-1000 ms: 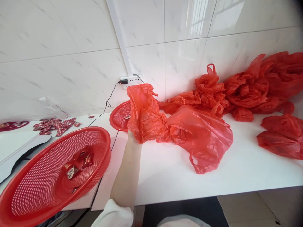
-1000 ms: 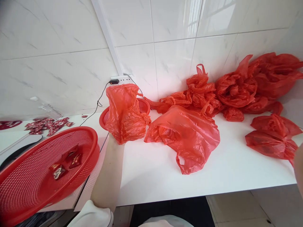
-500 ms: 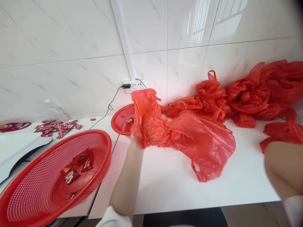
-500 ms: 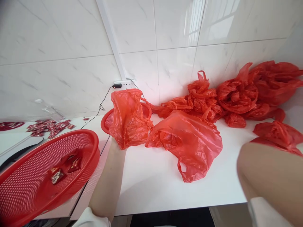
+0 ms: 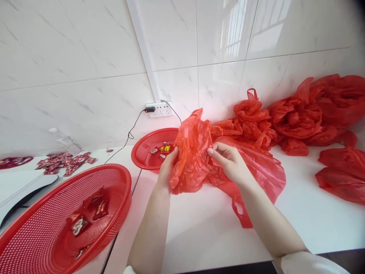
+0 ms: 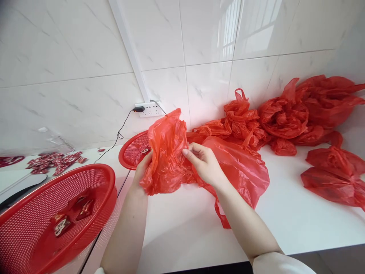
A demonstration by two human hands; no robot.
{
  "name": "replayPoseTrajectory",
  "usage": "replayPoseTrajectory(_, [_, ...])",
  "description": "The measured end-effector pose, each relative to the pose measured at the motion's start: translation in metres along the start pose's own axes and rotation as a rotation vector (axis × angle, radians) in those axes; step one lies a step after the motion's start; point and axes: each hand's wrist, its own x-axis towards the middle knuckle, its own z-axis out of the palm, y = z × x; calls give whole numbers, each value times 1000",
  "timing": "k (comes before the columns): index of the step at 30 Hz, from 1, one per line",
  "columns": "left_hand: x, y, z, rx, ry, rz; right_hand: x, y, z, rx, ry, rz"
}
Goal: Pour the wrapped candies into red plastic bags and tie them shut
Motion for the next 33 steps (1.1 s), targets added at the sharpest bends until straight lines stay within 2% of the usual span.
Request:
replayPoseTrajectory(2, [5, 3, -9, 54, 174, 121, 4, 6, -8, 18, 71, -5])
replayPoseTrajectory(4, [5, 5, -14, 197, 415, 424, 6, 10, -15, -77, 119, -1])
replayPoseTrajectory(5, [2, 5, -13, 290, 490, 596, 6, 11, -17, -158, 131, 6])
replayPoseTrajectory(6, [-2, 5, -10, 395, 493, 748, 6, 11, -19, -247, 130, 14])
replayPoseTrajectory(7, [-8, 5, -5, 510, 416, 860, 6, 11, -19, -322, 116, 19])
replayPoseTrajectory(8, [-14, 3, 2, 629, 258, 919, 5, 11, -18, -364, 88, 18])
replayPoseTrajectory(10, [-23, -1, 17, 857, -77, 866, 5, 12, -15, -299, 20, 6])
replayPoseTrajectory(12, [-26, -7, 29, 1063, -225, 697, 6, 13, -11, -101, -20, 10])
replayPoseTrajectory(15, [-21, -11, 32, 1331, -189, 427, 8, 15, -13, 186, 20, 72])
replayPoseTrajectory(18, [-16, -9, 19, 1456, -141, 205, 10, 14, -24, 299, 121, 173])
replayPoseTrajectory(20, [-15, -5, 7, 1479, -99, 68, 10, 13, -35, 243, 178, 213])
replayPoseTrajectory(23, [-16, -1, -9, 1516, -78, -104, 6, 11, -48, -106, 159, 241])
replayPoseTrajectory(26, [-16, 2, -15, 1483, -123, -138, -3, 6, -51, -560, 146, 169])
replayPoseTrajectory(29, [-17, 4, -10, 1412, -202, -92, -15, -8, -44, -695, 99, 10])
replayPoseTrajectory(30, [-18, 6, -7, 1402, -226, -65, -18, -14, -40, -678, 17, -22])
replayPoseTrajectory(33, [-19, 9, -2, 1358, -291, 40, -25, -23, -26, -600, -343, -70])
